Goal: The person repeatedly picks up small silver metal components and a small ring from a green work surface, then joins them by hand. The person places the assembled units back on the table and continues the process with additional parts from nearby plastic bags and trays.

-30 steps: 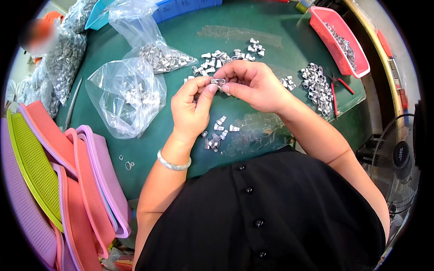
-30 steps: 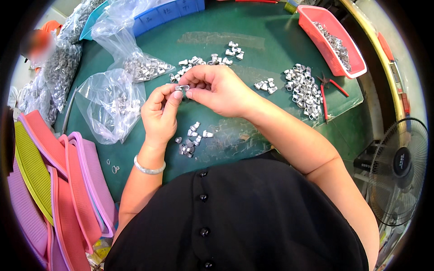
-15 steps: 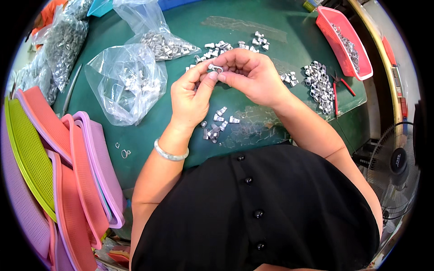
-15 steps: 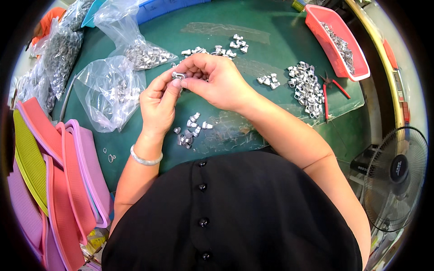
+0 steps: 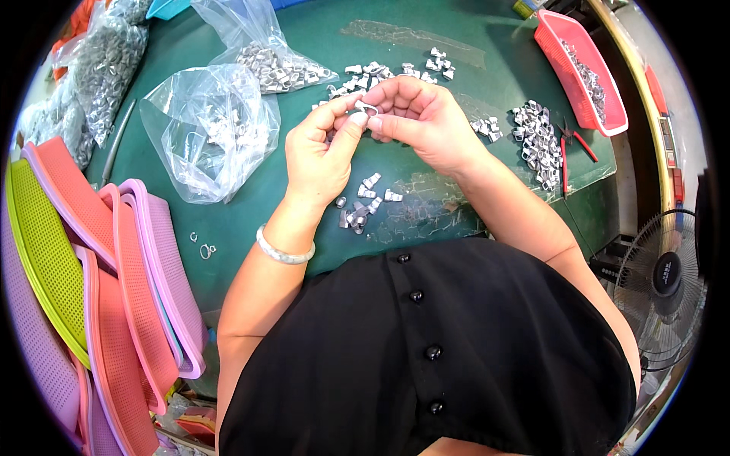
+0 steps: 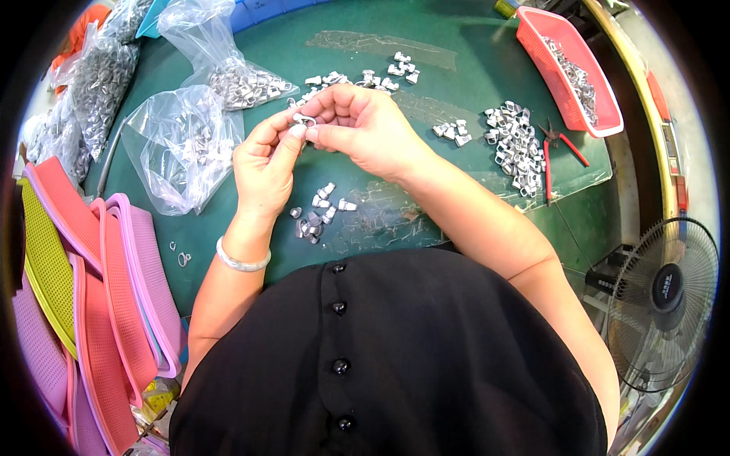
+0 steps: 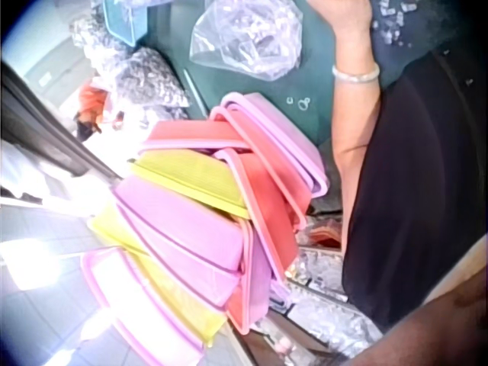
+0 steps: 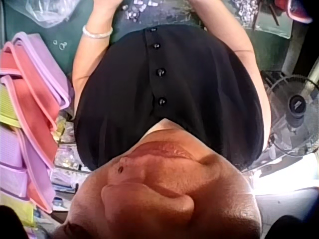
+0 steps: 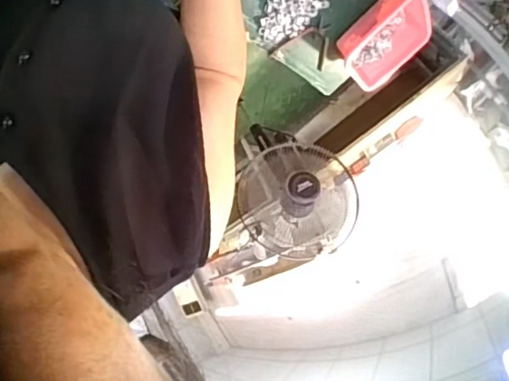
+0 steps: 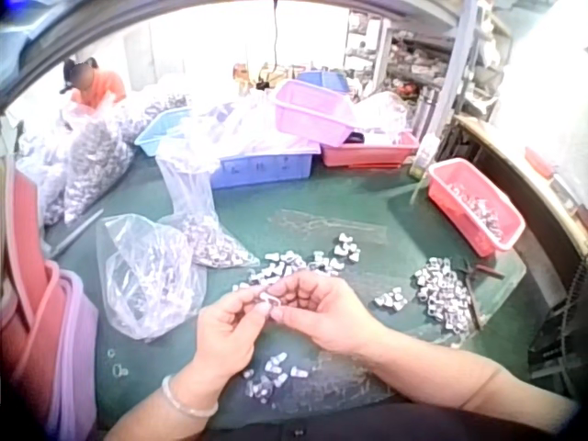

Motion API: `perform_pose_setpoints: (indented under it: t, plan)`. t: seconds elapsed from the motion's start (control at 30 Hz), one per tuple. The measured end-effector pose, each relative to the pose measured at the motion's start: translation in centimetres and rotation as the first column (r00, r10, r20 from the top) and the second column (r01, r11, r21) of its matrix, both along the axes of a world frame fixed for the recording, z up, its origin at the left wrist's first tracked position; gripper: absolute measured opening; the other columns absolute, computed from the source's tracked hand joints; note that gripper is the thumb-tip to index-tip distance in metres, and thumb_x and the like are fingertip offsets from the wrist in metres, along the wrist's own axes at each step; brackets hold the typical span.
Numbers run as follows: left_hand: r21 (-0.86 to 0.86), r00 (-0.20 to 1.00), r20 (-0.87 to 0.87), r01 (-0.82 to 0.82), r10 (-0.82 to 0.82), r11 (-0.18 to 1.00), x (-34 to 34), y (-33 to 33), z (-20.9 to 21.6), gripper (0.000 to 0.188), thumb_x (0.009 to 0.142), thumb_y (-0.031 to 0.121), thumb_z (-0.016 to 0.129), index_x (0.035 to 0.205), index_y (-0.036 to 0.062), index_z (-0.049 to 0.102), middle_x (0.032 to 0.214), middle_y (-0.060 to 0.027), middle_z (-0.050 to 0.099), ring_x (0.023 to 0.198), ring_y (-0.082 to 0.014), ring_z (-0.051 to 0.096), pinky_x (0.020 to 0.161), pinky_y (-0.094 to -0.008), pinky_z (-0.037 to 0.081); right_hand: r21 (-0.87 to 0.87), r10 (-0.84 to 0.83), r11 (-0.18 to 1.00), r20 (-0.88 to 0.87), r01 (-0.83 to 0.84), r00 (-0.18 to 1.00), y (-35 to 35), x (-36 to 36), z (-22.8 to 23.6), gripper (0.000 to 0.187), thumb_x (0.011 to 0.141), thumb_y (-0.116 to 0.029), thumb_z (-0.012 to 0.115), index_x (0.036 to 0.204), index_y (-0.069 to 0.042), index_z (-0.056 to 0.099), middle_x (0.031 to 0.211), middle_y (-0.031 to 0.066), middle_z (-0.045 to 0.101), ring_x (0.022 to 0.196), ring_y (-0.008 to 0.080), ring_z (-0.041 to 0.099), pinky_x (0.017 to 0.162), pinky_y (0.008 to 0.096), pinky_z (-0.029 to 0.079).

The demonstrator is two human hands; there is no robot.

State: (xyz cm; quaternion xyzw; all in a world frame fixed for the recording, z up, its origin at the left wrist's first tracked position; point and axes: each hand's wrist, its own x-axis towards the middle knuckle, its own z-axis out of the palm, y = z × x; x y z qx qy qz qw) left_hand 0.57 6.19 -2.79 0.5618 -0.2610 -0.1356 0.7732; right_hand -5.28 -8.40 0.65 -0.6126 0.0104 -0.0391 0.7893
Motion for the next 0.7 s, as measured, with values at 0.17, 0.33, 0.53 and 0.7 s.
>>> perform_pose_setpoints:
  t: [0.17,0.33,0.53,0.7]
  plan:
    - [0.005,1.000,0.022,-0.008,0.008,1.000,0.1,0.1,0.0,0.019,0.085,0.000,0.059,0.104,-0.0022,0.060,0.085,-0.0041,0.065,0.077,-0.0069,0.059,0.070,-0.0204,0.048,0.013,0.000,1.000,-0.019,0.000,1.000,-0.1,0.0,-0.4,0.019,0.081,0.002,0.060,0.100,0.002,0.058,0.086,0.0048,0.062,0.078,0.0095,0.059,0.070,0.0226,0.049]
    - [-0.005,0.997,0.079,-0.018,0.019,1.000,-0.3,0.0,0.6,0.013,0.083,-0.003,0.060,0.096,-0.0017,0.060,0.084,-0.0041,0.064,0.074,-0.0083,0.060,0.066,-0.0207,0.048,0.010,0.007,1.000,0.000,-0.007,1.000,-0.2,0.0,-1.0,0.018,0.082,0.002,0.059,0.099,0.002,0.057,0.086,0.0052,0.062,0.077,0.0102,0.059,0.069,0.0231,0.049]
    - [0.030,0.973,0.228,-0.048,0.040,0.998,-0.4,0.0,0.5,0.014,0.080,-0.004,0.063,0.093,-0.0004,0.061,0.079,-0.0018,0.062,0.070,-0.0067,0.059,0.063,-0.0196,0.047,-0.054,0.007,0.998,0.014,-0.006,1.000,-0.3,0.0,-1.3,0.017,0.082,0.003,0.057,0.099,0.002,0.057,0.087,0.0053,0.061,0.078,0.0103,0.059,0.070,0.0237,0.049]
    - [0.116,0.965,0.255,-0.094,0.062,0.989,0.1,0.1,-0.3,0.016,0.078,-0.002,0.066,0.093,0.0013,0.062,0.074,0.0020,0.058,0.064,-0.0031,0.050,0.057,-0.0173,0.040,-0.318,-0.052,0.943,0.148,0.098,0.988,-1.4,-0.3,-1.4,0.018,0.083,0.002,0.056,0.101,0.002,0.057,0.088,0.0041,0.062,0.080,0.0090,0.058,0.070,0.0230,0.048]
